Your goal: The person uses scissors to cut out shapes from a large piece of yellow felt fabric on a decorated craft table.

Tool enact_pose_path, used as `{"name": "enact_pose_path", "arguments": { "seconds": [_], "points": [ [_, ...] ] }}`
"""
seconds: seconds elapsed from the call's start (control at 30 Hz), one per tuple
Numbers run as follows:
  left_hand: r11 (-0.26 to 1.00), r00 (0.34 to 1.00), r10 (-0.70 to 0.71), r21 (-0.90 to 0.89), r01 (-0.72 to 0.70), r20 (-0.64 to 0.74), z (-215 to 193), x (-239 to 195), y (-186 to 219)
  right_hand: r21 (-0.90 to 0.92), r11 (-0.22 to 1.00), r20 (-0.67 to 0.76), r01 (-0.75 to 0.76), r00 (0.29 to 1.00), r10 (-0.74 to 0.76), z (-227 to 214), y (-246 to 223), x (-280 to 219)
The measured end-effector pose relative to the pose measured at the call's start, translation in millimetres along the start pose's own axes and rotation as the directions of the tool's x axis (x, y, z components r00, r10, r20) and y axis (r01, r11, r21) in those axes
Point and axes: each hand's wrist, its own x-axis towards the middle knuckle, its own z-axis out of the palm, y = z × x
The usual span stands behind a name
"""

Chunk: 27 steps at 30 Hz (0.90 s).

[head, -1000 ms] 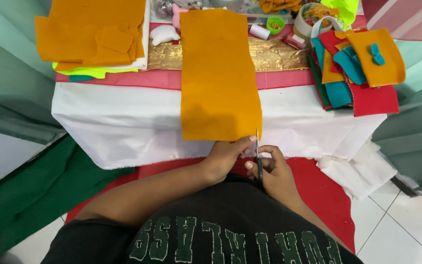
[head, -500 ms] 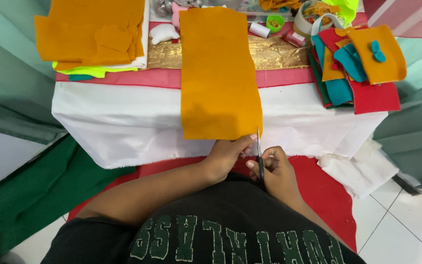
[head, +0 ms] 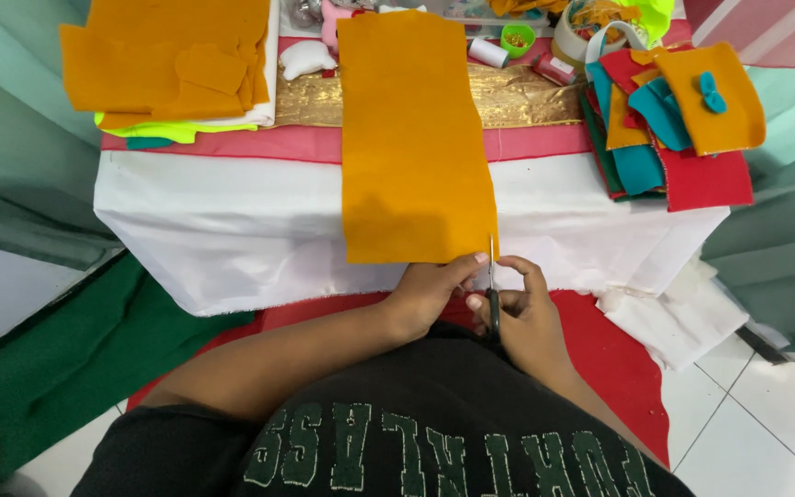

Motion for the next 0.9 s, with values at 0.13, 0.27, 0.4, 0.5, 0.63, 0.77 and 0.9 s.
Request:
{"name": "enact_pose_path", "arguments": {
  "seconds": [0.13,0.27,0.4,0.5,0.63,0.77,0.9],
  "points": [
    [1.0,1.0,-0.016,-0.003,0.017,0.008,3,-2,1,-0.009,1.0,0.018,-0.012,1.0,0.012,2,-4,3],
    [0.999,0.999,-0.037,-0.001,0.037,0.008,-1,4,-6,-0.017,1.0,0.017,-0.001,1.0,0.002,2,-2,8],
    [0.998,0.999,-0.044,-0.046,0.045,0.008,6,1,2,-0.019,1.0,0.01,-0.014,1.0,0.014,2,0,10],
    [0.997,0.999,-0.041,-0.062,0.041,0.008,3,9,-9,-0.026,1.0,-0.003,-0.01,1.0,0.01,2,1,9],
    [0.998,0.998,-0.054,-0.032,0.055,0.017,5,9,-10,-0.005,1.0,-0.017,0.007,1.0,-0.007,3,0,7],
    [0.998,0.998,-0.061,-0.017,0.061,0.015,5,9,-11,0.004,1.0,-0.015,-0.001,1.0,0.001,2,1,8],
    [0.998,0.997,-0.067,0.016,0.067,0.043,4,2,-2,0.004,1.0,-0.005,-0.001,1.0,0.001,1,3,11]
  ]
}}
